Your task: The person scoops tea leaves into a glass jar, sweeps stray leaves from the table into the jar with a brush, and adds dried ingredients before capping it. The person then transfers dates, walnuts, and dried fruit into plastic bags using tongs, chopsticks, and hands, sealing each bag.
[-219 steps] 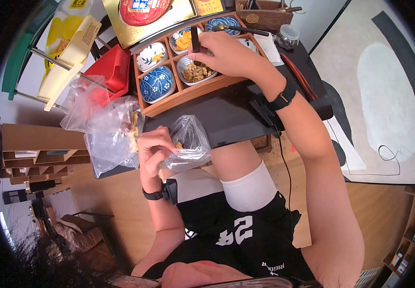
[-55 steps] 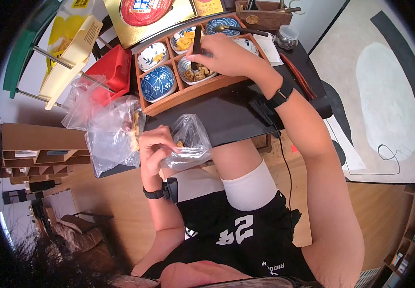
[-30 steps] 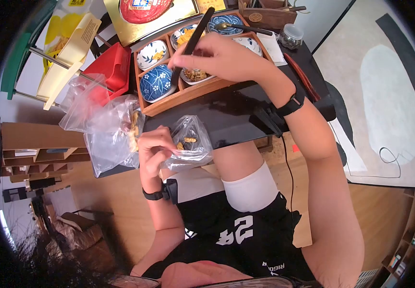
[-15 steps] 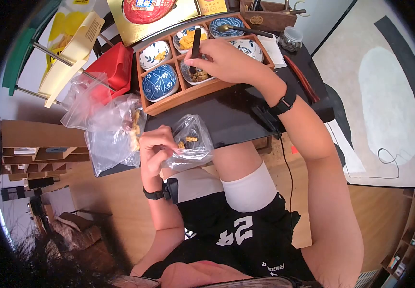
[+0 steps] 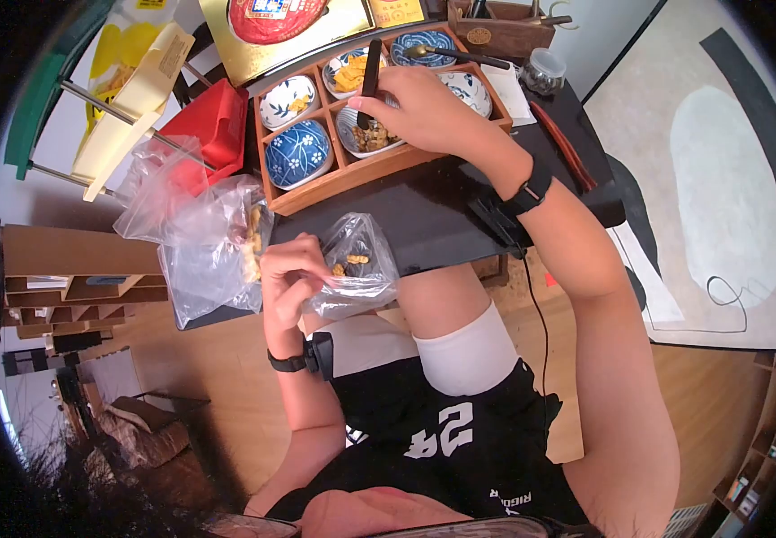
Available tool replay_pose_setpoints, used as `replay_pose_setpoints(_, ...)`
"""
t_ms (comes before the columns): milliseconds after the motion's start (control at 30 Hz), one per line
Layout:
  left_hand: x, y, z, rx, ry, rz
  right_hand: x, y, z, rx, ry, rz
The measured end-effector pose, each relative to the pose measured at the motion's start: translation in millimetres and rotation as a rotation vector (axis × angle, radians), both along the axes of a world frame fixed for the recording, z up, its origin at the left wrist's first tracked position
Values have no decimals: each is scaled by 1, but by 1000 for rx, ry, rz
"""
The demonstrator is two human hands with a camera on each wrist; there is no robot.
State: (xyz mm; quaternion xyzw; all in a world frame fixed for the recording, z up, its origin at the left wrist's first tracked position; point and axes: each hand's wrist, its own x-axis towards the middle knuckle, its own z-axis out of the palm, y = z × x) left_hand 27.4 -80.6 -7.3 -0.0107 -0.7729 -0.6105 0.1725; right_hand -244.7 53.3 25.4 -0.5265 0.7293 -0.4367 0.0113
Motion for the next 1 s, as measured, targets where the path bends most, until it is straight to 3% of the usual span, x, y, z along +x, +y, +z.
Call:
replay_pose_setpoints(200,-1,-1,-3,-18,19,-8,-2,-7,-15,-43,26,29)
replay_pose_setpoints(367,-1,0,-3,6,14,1,0,0,1,19,61,-40)
replay_pose_setpoints(433,-1,-1,-4,-1,36,-5,-2,6,11,27,-50,-44)
replay_pose_setpoints(500,0,-2,-3,-17,29,-5,2,12,26,162,-78,-66)
replay_pose_setpoints(567,-2,-2,-3,-37,27,-11,6,11,31,-45,-303,352)
replay_pose_setpoints(633,-3,-2,-4,-31,50,-12,14,19,39,19,-377,451)
replay_pose_setpoints(733,-2,-1,-2,-41,30,-6,30,17,34,245,-491,799)
replay_pose_setpoints(767,-3,-1,-3,-40,29,-7,35,19,40,350,-480,804)
replay_pose_setpoints(833,-3,-2,-7,-29,49,-2,35,19,33,291,-508,803)
replay_pose_setpoints(900,-2,1,-5,-9,38,7,22,19,37,246,-387,714)
replay_pose_setpoints(967,-2,2,-4,7,35,18,14,17,35,177,-467,639)
replay_pose_setpoints(1000,-2,1,-5,2,38,12,11,15,33,105,-383,451)
